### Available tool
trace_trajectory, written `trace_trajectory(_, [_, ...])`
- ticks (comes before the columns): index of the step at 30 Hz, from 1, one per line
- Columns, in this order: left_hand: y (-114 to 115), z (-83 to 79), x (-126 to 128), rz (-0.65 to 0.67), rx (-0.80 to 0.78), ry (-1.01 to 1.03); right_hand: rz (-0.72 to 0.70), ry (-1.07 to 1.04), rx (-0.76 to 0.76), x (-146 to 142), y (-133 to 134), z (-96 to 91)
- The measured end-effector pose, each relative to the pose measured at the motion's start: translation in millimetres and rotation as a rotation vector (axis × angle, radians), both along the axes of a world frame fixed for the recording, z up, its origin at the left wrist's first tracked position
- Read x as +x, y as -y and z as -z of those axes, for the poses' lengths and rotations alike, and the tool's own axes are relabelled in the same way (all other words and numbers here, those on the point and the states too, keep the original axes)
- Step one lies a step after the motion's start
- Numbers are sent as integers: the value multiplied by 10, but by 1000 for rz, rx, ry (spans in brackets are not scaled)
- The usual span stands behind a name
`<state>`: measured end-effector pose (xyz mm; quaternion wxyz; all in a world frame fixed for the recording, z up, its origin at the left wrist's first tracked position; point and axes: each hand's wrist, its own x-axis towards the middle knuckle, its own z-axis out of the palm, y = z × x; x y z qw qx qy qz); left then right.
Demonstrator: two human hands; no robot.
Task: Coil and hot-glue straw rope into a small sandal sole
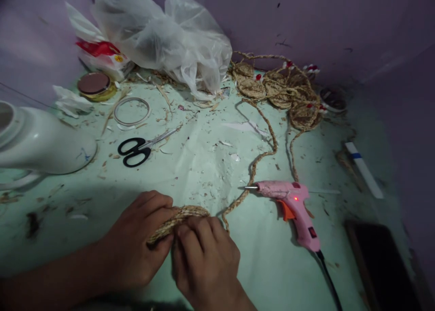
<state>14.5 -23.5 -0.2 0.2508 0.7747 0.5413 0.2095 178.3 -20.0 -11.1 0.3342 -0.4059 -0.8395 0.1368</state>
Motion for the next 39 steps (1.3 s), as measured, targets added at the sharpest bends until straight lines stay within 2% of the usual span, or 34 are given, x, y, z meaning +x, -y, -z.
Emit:
trace_trajectory(6, [-16, -21, 3, 4, 61, 3, 5, 117, 52, -14, 23, -15])
trace_trajectory(12, [-57, -22, -1, 3, -43, 20, -27, 286, 55, -12, 22, -87])
trace_trajectory(20, [-96, -17, 29, -6, -38, 47, 0, 147, 5, -2, 16, -43])
trace_trajectory(26, [-91, -33, 34, 24, 15, 67, -41, 152, -13, 28, 33, 7])
trace_trajectory(31, [-122, -72, 37, 56, -31, -16, 15, 51, -35, -32, 33, -11])
trace_trajectory(39, [-158, -116, 66, 104, -68, -124, 46, 32, -39, -56, 38, -35])
